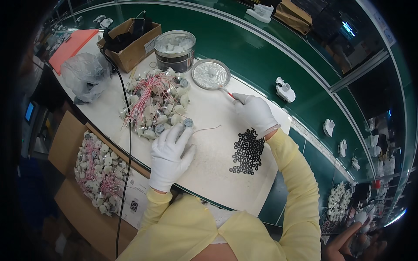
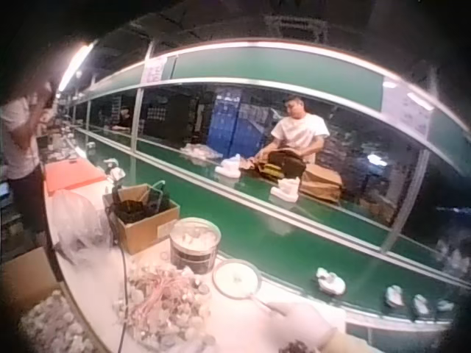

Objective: The person applies a substance from a metal tin to small white circular components with wires using a red-handled tool. They then place the treated components into a cardboard box. The person also handles a pile of small black rings on the table.

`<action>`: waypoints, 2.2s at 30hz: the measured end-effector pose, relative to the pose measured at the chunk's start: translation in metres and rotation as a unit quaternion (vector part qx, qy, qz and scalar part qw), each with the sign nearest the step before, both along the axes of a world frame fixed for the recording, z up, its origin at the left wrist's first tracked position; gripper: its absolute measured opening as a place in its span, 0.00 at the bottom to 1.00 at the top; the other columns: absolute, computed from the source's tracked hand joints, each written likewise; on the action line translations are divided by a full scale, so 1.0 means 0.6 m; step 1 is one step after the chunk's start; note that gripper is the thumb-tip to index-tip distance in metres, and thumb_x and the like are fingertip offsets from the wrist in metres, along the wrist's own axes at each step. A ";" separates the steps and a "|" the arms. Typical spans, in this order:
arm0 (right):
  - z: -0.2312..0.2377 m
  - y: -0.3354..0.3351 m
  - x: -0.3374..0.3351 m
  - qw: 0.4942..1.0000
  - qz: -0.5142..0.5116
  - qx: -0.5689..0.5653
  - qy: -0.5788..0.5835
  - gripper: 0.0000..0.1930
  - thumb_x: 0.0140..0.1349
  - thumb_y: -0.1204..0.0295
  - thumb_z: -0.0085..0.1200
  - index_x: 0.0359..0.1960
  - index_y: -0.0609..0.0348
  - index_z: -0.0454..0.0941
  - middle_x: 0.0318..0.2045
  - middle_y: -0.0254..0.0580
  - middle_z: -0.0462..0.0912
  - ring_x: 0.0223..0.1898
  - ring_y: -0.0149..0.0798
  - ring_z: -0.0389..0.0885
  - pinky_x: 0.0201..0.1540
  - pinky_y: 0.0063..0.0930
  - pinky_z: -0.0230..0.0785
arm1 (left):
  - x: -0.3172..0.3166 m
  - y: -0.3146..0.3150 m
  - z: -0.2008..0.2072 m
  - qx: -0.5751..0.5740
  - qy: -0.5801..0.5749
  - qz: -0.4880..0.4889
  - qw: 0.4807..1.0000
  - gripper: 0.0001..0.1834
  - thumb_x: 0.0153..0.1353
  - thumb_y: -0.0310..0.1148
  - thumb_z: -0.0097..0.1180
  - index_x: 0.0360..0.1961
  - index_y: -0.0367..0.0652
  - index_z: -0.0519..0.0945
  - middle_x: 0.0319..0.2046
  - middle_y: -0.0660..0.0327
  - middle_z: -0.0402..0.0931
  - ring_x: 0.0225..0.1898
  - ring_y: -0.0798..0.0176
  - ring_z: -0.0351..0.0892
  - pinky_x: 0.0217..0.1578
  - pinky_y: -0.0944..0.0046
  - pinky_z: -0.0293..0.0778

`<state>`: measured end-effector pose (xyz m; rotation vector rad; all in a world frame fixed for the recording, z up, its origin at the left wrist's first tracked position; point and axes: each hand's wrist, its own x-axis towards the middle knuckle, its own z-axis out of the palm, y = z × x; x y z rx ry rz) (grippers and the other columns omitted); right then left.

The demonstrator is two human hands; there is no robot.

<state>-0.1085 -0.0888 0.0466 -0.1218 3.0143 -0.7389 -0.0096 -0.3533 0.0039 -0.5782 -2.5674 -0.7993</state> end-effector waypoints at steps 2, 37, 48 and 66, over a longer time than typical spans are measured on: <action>-0.001 0.004 0.001 0.999 -0.004 -0.018 -0.026 0.21 0.66 0.63 0.50 0.55 0.61 0.80 0.42 0.53 0.86 0.43 0.45 0.84 0.51 0.30 0.72 | 0.001 0.000 0.001 -0.004 0.004 0.003 1.000 0.26 0.53 0.38 0.63 0.55 0.46 0.77 0.53 0.52 0.75 0.50 0.48 0.75 0.44 0.49 0.72; -0.039 0.012 -0.022 0.793 0.103 0.468 0.377 0.15 0.56 0.73 0.53 0.44 0.40 0.78 0.13 0.24 0.65 0.22 0.34 0.68 0.27 0.34 0.56 | -0.002 -0.003 0.006 -0.013 0.035 0.013 0.999 0.25 0.52 0.36 0.64 0.53 0.45 0.78 0.49 0.56 0.76 0.49 0.52 0.77 0.42 0.52 0.74; -0.023 0.021 -0.007 0.816 0.097 0.423 0.382 0.13 0.54 0.74 0.55 0.40 0.39 0.78 0.13 0.25 0.64 0.20 0.34 0.68 0.26 0.33 0.57 | -0.004 -0.009 0.001 -0.013 -0.004 0.004 1.000 0.26 0.54 0.38 0.63 0.56 0.46 0.77 0.53 0.53 0.74 0.51 0.48 0.75 0.45 0.49 0.72; -0.006 0.016 -0.015 0.837 0.067 0.393 0.375 0.12 0.54 0.75 0.53 0.37 0.39 0.78 0.15 0.26 0.69 0.22 0.36 0.70 0.27 0.35 0.57 | -0.010 -0.019 0.004 -0.005 -0.004 0.006 1.000 0.25 0.54 0.38 0.62 0.54 0.46 0.78 0.53 0.53 0.75 0.51 0.48 0.75 0.45 0.49 0.72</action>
